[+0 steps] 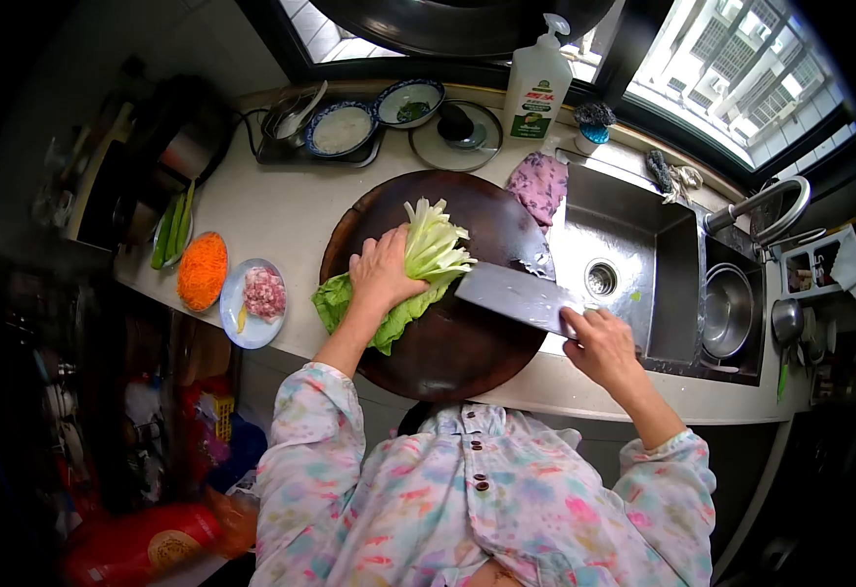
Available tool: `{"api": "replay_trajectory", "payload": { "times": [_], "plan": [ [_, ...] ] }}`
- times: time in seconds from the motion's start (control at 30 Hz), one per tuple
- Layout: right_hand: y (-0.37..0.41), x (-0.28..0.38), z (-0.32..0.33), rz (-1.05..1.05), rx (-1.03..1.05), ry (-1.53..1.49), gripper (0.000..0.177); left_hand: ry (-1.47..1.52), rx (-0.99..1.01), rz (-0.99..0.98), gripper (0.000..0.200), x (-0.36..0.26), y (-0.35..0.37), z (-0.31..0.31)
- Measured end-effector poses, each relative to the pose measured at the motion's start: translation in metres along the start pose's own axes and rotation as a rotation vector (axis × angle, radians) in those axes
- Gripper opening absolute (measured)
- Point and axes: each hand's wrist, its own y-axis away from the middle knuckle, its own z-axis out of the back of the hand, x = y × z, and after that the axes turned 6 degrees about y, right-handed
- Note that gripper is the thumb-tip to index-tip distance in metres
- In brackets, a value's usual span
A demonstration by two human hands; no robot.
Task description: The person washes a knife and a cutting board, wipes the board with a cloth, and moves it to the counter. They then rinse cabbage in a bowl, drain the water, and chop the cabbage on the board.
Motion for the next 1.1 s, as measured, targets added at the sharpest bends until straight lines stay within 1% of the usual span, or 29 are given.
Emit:
{"api": "replay_trajectory", "payload": {
  "times": [0.03,0.07,0.17,0.2,0.23,0.27,0.3,0.37,0.4,0.43,0.47,0.5,0.53,0.67,0.77,0.8,0.9,1.0,1.1],
  "plan": [
    [0.01,-0.013,0.003,-0.037,-0.002,-0.041,0.042,-0.004,-0.018,0.002,0.086,-0.002,0.0,-0.002],
    [0.015,-0.021,0.005,-0.067,-0.071,-0.165,0.031,-0.034,-0.042,-0.008,0.083,-0.005,0.0,-0.005],
    [-0.002,-0.009,0.021,-0.189,-0.082,-0.362,0.027,-0.156,-0.072,-0.026,0.074,-0.013,0.009,-0.017],
    [-0.018,0.002,0.028,-0.228,-0.027,-0.496,0.024,-0.205,-0.07,-0.026,0.072,-0.019,0.01,-0.018],
    [-0.033,0.016,0.026,-0.166,-0.155,-0.571,0.024,-0.253,-0.07,-0.026,0.069,-0.024,0.012,-0.02],
    [-0.046,0.023,0.019,-0.115,-0.165,-0.582,0.025,-0.336,-0.122,-0.054,0.064,-0.026,0.013,-0.026],
    [-0.06,0.034,0.022,-0.05,-0.182,-0.533,0.025,-0.369,-0.148,-0.054,0.062,-0.026,0.014,-0.034],
    [-0.08,0.048,0.019,0.02,-0.164,-0.446,0.019,-0.441,-0.209,-0.069,0.058,-0.024,0.01,-0.042],
    [-0.086,0.053,0.015,0.038,-0.149,-0.382,0.016,-0.418,-0.245,-0.093,0.05,-0.026,0.011,-0.04],
    [-0.091,0.056,0.011,0.053,-0.133,-0.315,0.014,-0.405,-0.213,-0.079,0.049,-0.028,0.01,-0.037],
    [-0.095,0.058,0.01,0.061,-0.054,-0.243,0.012,-0.391,-0.18,-0.068,0.047,-0.03,0.009,-0.034],
    [-0.094,0.059,0.009,0.052,-0.021,-0.234,0.013,-0.378,-0.143,-0.058,0.045,-0.03,0.008,-0.032],
    [-0.092,0.059,0.009,0.045,0.015,-0.224,0.013,-0.371,-0.172,-0.072,0.04,-0.029,0.008,-0.033],
    [-0.088,0.051,0.015,0.022,0.136,-0.238,0.014,-0.394,-0.232,-0.104,0.037,-0.027,0.01,-0.038],
    [-0.111,0.06,0.021,0.041,0.273,-0.156,0.011,-0.388,-0.237,-0.103,0.036,-0.026,0.008,-0.04],
    [-0.119,0.065,0.022,0.041,0.291,-0.138,0.011,-0.387,-0.229,-0.105,0.036,-0.028,0.009,-0.038],
    [-0.139,0.068,0.005,0.085,0.267,-0.113,0.011,-0.371,-0.21,-0.108,0.037,-0.03,0.012,-0.031],
    [-0.133,0.071,-0.021,0.067,0.209,-0.075,0.011,-0.322,-0.215,-0.103,0.039,-0.027,0.012,-0.033],
    [-0.132,0.077,-0.023,0.011,0.265,-0.095,0.013,-0.276,-0.238,-0.113,0.041,-0.023,0.017,-0.037]
  ]
}}
